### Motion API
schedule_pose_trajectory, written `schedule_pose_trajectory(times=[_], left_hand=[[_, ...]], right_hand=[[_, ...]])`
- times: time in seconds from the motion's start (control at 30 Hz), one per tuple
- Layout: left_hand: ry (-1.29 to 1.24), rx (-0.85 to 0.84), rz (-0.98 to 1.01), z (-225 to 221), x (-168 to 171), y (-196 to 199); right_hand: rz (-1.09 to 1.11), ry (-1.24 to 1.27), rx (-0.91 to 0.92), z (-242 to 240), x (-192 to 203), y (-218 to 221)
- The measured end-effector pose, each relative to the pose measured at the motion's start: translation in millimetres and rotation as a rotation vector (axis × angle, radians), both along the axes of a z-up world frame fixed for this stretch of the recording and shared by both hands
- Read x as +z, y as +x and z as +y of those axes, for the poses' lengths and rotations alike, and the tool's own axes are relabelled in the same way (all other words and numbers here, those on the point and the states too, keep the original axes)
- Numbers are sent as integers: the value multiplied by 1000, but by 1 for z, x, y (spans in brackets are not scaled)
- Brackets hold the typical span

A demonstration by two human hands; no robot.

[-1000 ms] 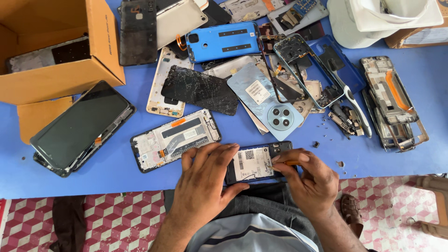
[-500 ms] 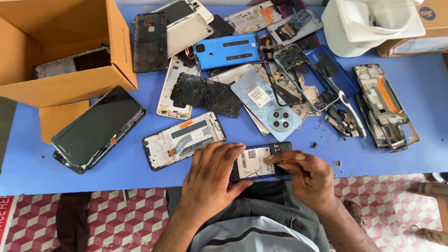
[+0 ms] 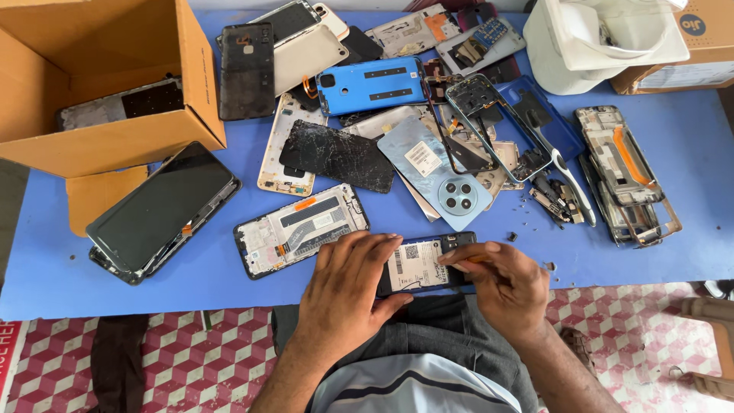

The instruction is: The person uses a screwdriver to remove screws from the back of a smartphone. They then pick up and inspect several other disassembled phone parts and casings on the table before returning to the initial device to continue unscrewing.

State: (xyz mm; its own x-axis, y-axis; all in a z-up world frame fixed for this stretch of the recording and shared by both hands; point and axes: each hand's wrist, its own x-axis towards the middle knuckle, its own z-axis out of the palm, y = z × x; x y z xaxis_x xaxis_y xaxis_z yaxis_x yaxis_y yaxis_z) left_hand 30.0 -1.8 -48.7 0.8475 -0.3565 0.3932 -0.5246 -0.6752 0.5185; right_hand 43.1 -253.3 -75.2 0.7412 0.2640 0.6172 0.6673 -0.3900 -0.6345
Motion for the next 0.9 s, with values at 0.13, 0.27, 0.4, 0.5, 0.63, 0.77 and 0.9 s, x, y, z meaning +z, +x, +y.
schedule_pose_trajectory(times=[0.13, 0.27, 0.4, 0.5, 0.63, 0.77, 0.9], left_hand=[[4, -2, 13, -1, 1, 1], [6, 4, 18, -1, 2, 1], [12, 4, 15, -1, 0, -1], [15, 7, 14, -1, -1, 0], [3, 22, 22, -2, 1, 0], [-33, 10, 45, 0, 2, 0], [-33, 24, 25, 1, 3, -4]], right_hand=[[3, -23, 98, -1, 4, 4], [29, 30, 237, 1, 11, 7], [-50, -59, 101, 8, 13, 3], [-93, -57, -59, 13, 12, 0], [-69, -25, -61, 17, 11, -1], [-30, 45, 133, 13, 8, 3], [-12, -32, 70, 5, 4, 5]])
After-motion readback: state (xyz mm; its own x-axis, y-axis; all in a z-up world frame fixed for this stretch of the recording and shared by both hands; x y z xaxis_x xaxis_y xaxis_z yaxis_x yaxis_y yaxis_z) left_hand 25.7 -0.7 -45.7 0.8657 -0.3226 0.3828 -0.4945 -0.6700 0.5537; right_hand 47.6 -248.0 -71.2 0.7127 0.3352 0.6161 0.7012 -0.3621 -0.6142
